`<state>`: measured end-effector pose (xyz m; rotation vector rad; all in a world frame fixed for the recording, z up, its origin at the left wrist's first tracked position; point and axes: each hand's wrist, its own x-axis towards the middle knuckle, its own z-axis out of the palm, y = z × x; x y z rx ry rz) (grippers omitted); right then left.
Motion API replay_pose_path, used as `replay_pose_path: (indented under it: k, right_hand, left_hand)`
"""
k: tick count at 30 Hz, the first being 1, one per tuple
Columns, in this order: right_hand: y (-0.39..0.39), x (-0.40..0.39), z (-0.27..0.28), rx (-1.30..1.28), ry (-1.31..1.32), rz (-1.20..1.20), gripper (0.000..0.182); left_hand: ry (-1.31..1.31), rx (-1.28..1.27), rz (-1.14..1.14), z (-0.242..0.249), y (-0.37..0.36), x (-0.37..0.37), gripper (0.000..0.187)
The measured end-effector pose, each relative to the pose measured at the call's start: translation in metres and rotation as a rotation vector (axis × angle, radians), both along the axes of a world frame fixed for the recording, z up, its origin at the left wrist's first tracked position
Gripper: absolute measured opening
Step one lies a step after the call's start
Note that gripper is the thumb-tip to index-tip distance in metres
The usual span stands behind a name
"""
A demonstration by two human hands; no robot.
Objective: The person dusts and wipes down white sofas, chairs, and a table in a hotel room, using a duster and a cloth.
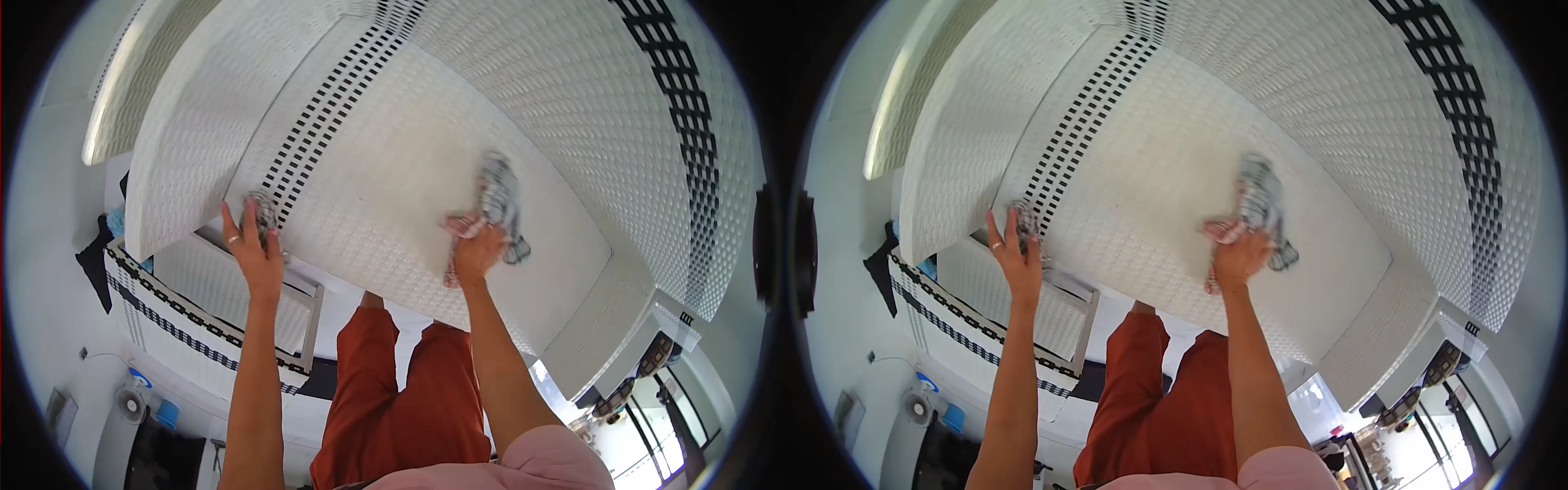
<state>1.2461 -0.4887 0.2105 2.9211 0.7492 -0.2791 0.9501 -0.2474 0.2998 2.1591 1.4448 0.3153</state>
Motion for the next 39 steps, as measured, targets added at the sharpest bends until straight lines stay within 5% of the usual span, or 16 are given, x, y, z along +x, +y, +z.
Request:
replay_pose_path:
  k: [1, 3, 5, 6, 9, 10, 12, 14, 18, 20, 22, 26, 30, 34, 39]
  right_hand:
    - [-0.026, -0.001, -0.009, -0.01, -0.002, -0.026, 0.037]
    - [-0.066, 0.0, -0.012, -0.172, -0.504, 0.027, 0.031]
    - [0.003, -0.025, 0.043, -0.161, 0.205, -0.183, 0.032]
    - [0.018, -0.048, 0.04, -0.375, 0.393, 0.105, 0.037]
    - [0.047, -0.109, 0.065, -0.111, 0.653, 0.771, 0.034]
    - [0.023, -0.124, 0.049, -0.111, 0.651, 0.726, 0.034]
    - [-0.035, -0.153, 0.012, 0.449, 0.618, 0.617, 0.03]
    - [-0.094, -0.116, 0.043, 0.197, 0.813, 0.368, 0.028]
    - [-0.228, -0.061, 0.047, 0.017, 0.475, -0.097, 0.036]
    - [-0.28, -0.033, 0.025, 0.105, 0.052, -0.144, 0.043]
    - [-0.303, 0.017, 0.027, -0.003, 0.182, -0.217, 0.047]
    - [-0.327, 0.119, -0.008, 0.122, -0.124, -0.256, 0.043]
    - [-0.35, 0.123, 0.009, 0.208, -0.025, -0.196, 0.042]
    - [-0.418, 0.042, 0.018, 0.232, 0.033, -0.197, 0.041]
    - [-0.428, 0.137, 0.013, 0.188, 0.006, -0.114, 0.043]
  left_hand:
    - [0.104, 0.03, -0.02, -0.007, 0.001, 0.001, 0.063]
    - [0.303, 0.097, -0.067, -0.023, -0.009, 0.012, 0.066]
    - [0.298, 0.08, -0.104, -0.038, -0.034, 0.03, 0.067]
    - [0.309, 0.067, -0.119, -0.044, -0.049, 0.036, 0.068]
    - [0.324, 0.03, -0.214, -0.06, -0.082, 0.035, 0.069]
    - [0.333, 0.004, -0.262, -0.062, -0.088, 0.032, 0.068]
    - [0.343, -0.032, -0.354, -0.059, -0.109, 0.033, 0.067]
    - [0.277, -0.004, -0.394, -0.044, -0.126, 0.048, 0.069]
    - [0.276, 0.013, -0.458, -0.038, -0.174, 0.081, 0.074]
    - [0.301, 0.024, -0.492, -0.032, -0.201, 0.1, 0.076]
    - [0.264, -0.012, -0.583, -0.026, -0.232, 0.125, 0.084]
    - [0.223, -0.055, -0.761, -0.025, -0.287, 0.173, 0.092]
    - [0.21, -0.125, -0.92, -0.018, -0.334, 0.226, 0.096]
    - [0.217, -0.151, -1.011, -0.018, -0.372, 0.271, 0.094]
    - [0.119, -0.137, -1.061, -0.031, -0.403, 0.31, 0.09]
